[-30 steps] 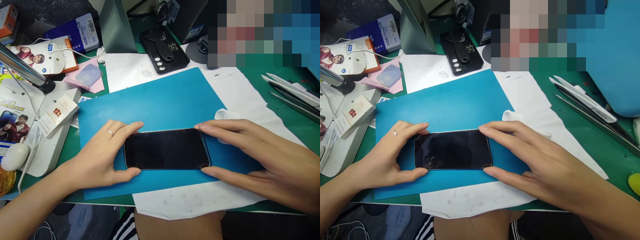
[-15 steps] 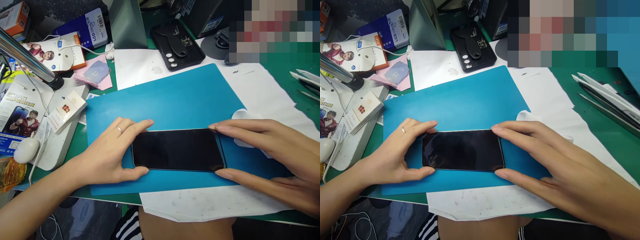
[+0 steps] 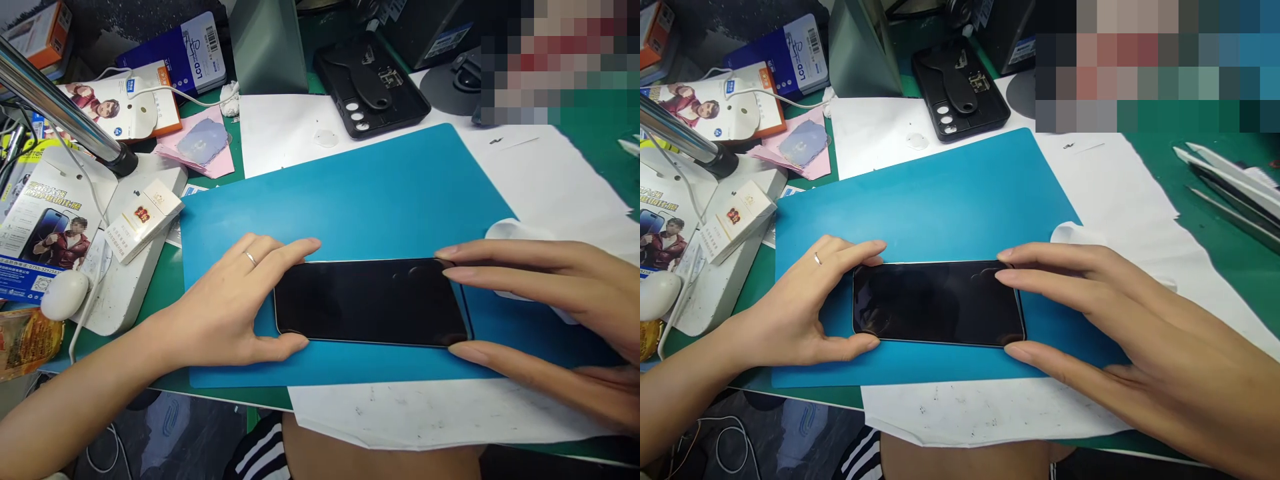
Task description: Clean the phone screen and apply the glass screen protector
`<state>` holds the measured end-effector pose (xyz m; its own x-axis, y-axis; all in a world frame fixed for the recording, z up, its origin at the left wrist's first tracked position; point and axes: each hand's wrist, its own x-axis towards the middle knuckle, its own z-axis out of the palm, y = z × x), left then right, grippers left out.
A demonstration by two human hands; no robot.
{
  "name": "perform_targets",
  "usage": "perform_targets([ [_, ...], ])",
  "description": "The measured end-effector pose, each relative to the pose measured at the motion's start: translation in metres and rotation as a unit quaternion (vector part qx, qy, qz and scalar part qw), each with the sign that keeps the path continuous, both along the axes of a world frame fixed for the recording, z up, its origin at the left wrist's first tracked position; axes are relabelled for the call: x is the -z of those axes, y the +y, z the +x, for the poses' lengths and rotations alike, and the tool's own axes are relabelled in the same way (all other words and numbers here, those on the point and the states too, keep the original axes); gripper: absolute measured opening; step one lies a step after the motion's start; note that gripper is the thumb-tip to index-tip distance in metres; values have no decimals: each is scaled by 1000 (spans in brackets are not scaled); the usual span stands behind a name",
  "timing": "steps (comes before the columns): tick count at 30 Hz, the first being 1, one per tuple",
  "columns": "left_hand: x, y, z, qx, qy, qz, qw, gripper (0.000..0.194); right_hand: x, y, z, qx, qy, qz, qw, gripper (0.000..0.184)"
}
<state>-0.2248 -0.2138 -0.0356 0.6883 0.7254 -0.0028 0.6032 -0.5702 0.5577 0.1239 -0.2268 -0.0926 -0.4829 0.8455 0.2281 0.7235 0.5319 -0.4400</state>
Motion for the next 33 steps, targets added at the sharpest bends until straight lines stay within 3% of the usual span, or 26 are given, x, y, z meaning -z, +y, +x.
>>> perform_targets([
  [3,1,0,0,3,-5,8,1000,77,2,1,1,-38,-9,-15,999,49],
  [20,0,0,0,4,2,11,1000,74,0,3,2,-41,-38,-22,998,51],
  [33,1,0,1,12,0,16,1000,73,9,-1,10,-22,-24,-54,998,57],
])
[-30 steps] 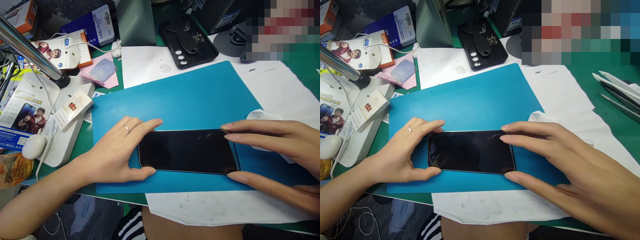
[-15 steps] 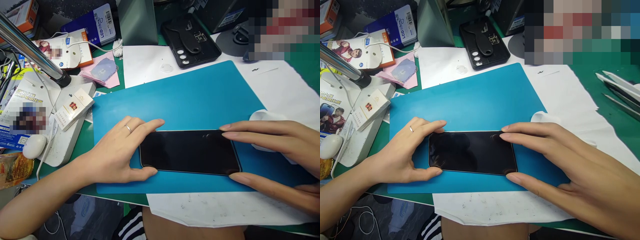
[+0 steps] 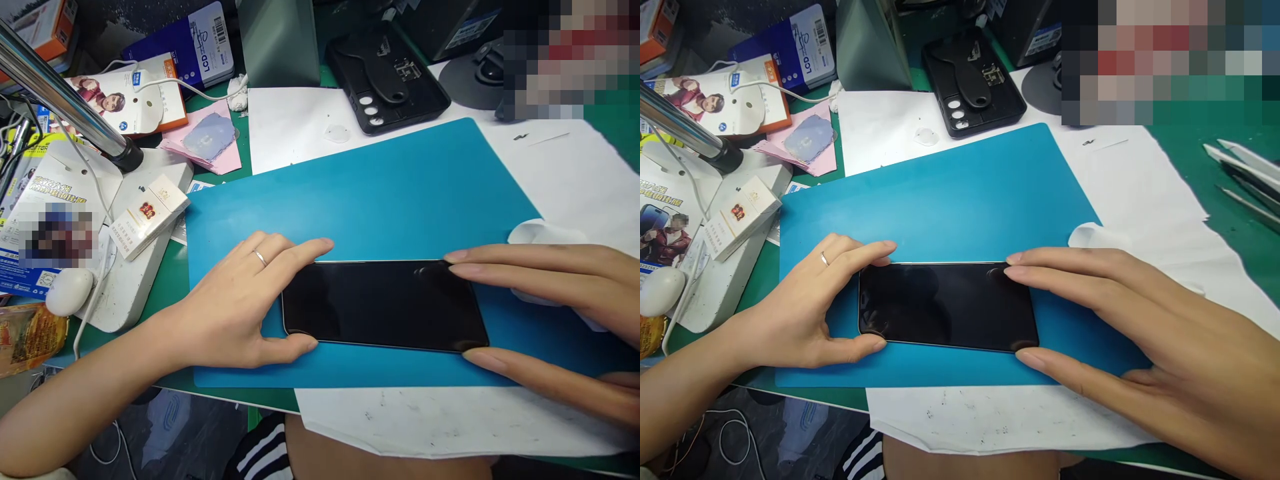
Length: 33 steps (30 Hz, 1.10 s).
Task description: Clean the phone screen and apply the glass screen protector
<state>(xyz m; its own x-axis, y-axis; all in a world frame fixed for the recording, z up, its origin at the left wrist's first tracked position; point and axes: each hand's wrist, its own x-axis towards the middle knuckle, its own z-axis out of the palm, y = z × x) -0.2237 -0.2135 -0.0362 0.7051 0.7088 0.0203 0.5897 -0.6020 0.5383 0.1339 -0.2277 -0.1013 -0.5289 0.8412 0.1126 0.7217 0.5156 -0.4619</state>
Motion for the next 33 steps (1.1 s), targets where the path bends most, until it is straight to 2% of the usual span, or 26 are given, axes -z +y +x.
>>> perform_targets([
  [13,-2,-1,0,1,1,-2,1000,73,0,1,0,-1,-5,-1,1000,56],
  [24,-2,-1,-1,-4,23,-10,1000,73,-9,2,-4,-15,-7,32,999,59],
  [27,-2,-1,0,-3,21,-10,1000,75,-13,2,-8,-20,-1,31,999,56],
  [33,-2,0,0,3,24,9,1000,77,-20,5,-15,-51,16,79,995,46],
])
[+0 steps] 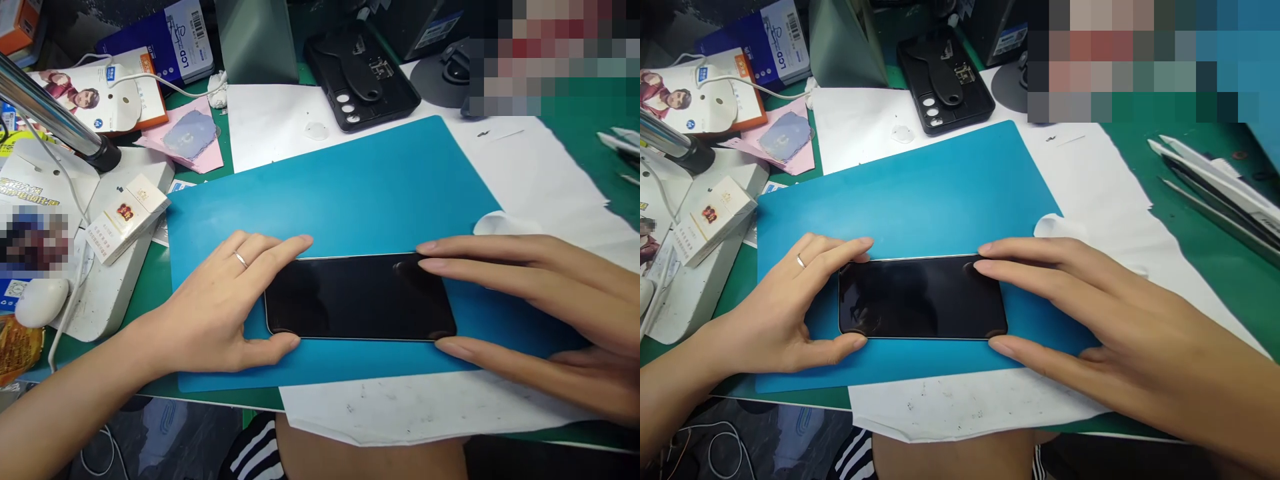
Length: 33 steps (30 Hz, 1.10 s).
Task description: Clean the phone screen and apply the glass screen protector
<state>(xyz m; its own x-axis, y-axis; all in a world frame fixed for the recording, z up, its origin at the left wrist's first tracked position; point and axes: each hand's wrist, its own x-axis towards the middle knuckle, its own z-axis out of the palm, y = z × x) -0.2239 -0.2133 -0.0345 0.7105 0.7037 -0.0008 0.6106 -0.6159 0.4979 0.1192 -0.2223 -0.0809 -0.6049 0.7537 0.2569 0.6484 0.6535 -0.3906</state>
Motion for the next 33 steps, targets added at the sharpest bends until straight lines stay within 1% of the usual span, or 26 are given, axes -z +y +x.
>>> perform_targets([
  [2,0,0,0,-3,6,-1,1000,78,-1,1,0,-9,4,-1,1000,48],
  [8,0,1,-1,-10,16,4,1000,78,0,0,2,-16,12,-43,999,50],
  [12,1,1,-2,-15,14,10,1000,77,-2,1,3,-19,27,-50,998,62],
  [15,2,1,-2,-17,17,13,1000,78,-3,1,3,-19,24,-50,998,67],
  [23,1,0,-3,-17,24,11,1000,77,-1,0,2,-14,16,-53,998,67],
  [27,1,-1,-2,-19,22,9,1000,77,0,1,1,-10,12,-39,999,67],
  [33,-2,-1,0,-15,17,-14,1000,82,3,0,2,-9,1,-11,1000,60],
])
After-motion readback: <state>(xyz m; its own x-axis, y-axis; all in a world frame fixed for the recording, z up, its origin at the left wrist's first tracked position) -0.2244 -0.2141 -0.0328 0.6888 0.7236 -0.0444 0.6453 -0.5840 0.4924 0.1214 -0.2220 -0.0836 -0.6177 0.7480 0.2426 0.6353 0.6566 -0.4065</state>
